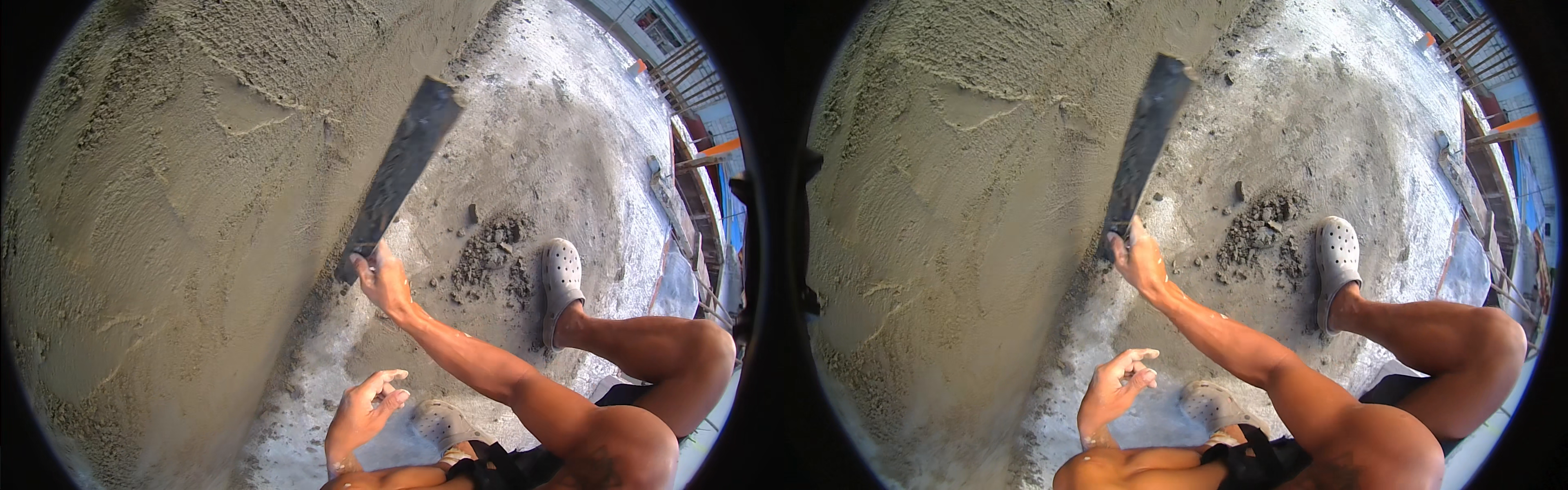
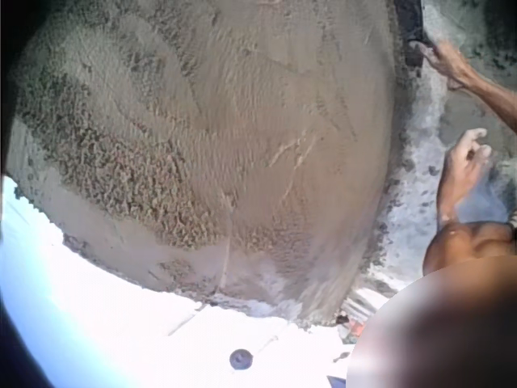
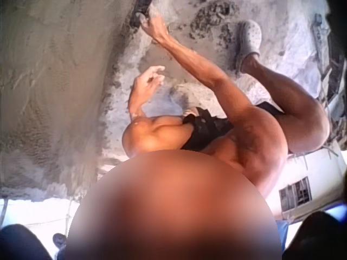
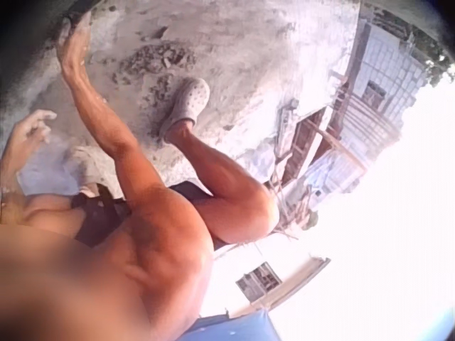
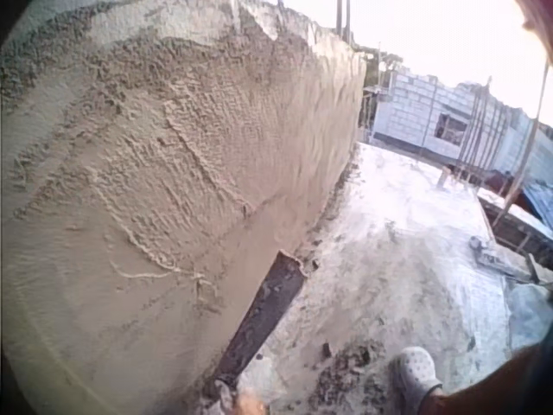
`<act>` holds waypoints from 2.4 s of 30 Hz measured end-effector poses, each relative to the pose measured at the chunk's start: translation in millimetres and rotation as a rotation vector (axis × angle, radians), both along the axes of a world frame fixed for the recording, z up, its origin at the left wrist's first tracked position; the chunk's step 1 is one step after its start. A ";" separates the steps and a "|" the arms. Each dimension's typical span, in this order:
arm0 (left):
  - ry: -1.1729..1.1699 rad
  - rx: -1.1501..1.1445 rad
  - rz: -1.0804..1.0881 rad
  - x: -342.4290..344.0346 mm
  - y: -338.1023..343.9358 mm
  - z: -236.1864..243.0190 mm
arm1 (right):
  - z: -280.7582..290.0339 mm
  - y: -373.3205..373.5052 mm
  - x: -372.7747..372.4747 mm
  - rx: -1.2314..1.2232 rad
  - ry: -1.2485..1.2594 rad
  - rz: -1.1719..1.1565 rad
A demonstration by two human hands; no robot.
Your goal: The person uses a trowel to smooth wet cement on a curved wall, repeatedly scraping and leveling the surface. The person moves along the wall, applying and refining the plaster finish.
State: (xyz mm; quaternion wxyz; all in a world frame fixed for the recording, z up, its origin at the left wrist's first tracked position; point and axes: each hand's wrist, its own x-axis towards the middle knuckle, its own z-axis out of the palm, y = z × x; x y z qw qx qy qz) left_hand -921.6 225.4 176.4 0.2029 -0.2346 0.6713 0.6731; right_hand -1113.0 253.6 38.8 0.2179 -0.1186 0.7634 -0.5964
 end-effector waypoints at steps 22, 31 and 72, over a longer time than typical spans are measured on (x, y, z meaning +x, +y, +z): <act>-0.037 -0.094 0.126 51.8 0.9 27.4 | -97.8 -40.1 -139.3 0.047 -0.161 -0.267; -0.007 -0.095 0.106 75.1 3.6 23.4 | 43.6 -54.3 -72.0 -0.224 0.053 -0.306; -0.066 -0.152 -0.125 75.9 -17.0 19.9 | 230.5 -61.4 78.7 -0.239 0.248 0.101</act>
